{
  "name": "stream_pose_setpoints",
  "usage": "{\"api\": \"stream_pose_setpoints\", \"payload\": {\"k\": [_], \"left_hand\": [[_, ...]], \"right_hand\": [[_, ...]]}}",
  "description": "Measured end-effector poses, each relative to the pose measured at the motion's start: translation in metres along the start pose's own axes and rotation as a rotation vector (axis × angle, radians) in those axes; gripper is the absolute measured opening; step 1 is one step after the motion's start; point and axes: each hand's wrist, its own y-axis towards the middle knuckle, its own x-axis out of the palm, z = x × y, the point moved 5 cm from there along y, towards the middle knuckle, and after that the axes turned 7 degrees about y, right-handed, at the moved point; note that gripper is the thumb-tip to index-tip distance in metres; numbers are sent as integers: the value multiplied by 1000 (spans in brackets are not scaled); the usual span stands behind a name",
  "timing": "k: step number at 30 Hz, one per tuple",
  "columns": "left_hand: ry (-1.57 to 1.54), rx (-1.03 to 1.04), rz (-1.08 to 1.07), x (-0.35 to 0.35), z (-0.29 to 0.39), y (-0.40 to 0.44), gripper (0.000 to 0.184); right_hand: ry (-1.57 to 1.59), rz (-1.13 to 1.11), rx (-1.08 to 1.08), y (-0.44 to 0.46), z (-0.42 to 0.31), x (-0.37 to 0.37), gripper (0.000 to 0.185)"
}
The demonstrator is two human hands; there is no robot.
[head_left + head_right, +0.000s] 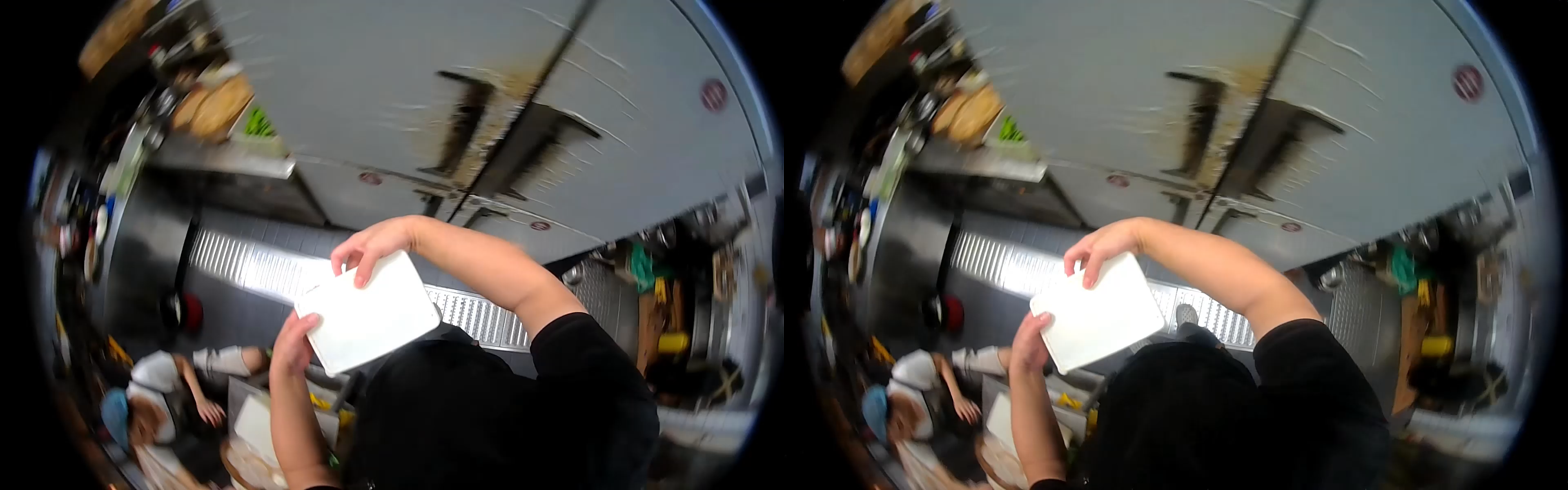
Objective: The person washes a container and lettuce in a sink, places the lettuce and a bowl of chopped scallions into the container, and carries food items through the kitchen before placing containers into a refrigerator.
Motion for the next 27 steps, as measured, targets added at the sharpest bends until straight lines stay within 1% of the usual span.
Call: {"api": "stream_pose_setpoints", "payload": {"k": [1, 2, 3, 4, 6, 7, 8, 9, 10, 11, 12, 13, 15, 18, 19, 21, 22, 24, 25, 26, 27], "left_hand": [[-44, -49, -77, 12, -4, 15, 79], [-70, -52, -84, 12, -9, 25, 78], [-72, -40, -86, 28, -5, 34, 77], [-80, -24, -82, 44, -4, 40, 77], [-143, -30, -58, 66, -13, 50, 76], [-142, -36, -30, 71, -19, 51, 78], [-143, -38, 2, 74, -24, 50, 80], [-148, -36, 36, 74, -27, 49, 83], [-216, -20, 28, 74, -34, 52, 83], [-227, -12, 49, 71, -39, 54, 83], [-240, -8, 71, 68, -43, 55, 83], [-252, -4, 93, 67, -46, 54, 83], [-240, 15, 130, 70, -46, 52, 84], [-251, 56, 142, 69, -43, 56, 83], [-262, 64, 140, 68, -43, 56, 83], [-284, 6, 71, 71, -43, 54, 82], [-299, -17, 32, 74, -41, 57, 81], [-259, -28, 61, 81, -37, 63, 79], [-240, -37, 76, 84, -37, 66, 78], [-223, -57, 39, 87, -36, 70, 77], [-203, -77, -1, 90, -34, 77, 76]], "right_hand": [[5, 47, -5, -19, 1, -9, 45], [10, 89, -4, -29, 2, -11, 45], [18, 118, -6, -46, 6, -18, 45], [31, 198, -65, -61, 9, -26, 43], [-41, 758, -182, -107, 5, -56, 40], [-78, 1033, -233, -134, 4, -65, 39], [-187, 1455, -354, -174, 7, -72, 35], [-236, 1793, -508, -221, 2, -60, 36], [-317, 2068, -809, -259, 14, -59, 42], [-377, 2292, -803, -293, 21, -56, 54], [-649, 2465, -674, -318, 31, -60, 59], [-701, 2526, -612, -335, 42, -74, 62], [-387, 2271, -547, -346, 47, -98, 61], [-592, 2289, -220, -343, 30, -105, 64], [-582, 2298, -194, -341, 28, -104, 65], [-566, 2316, -134, -340, 28, -100, 66], [-598, 2304, -144, -340, 31, -93, 67], [-668, 2274, -169, -330, 50, -62, 68], [-509, 2224, -190, -325, 53, -31, 69], [-624, 2243, -238, -323, 80, -13, 67], [-519, 2147, -371, -319, 74, 25, 63]]}}
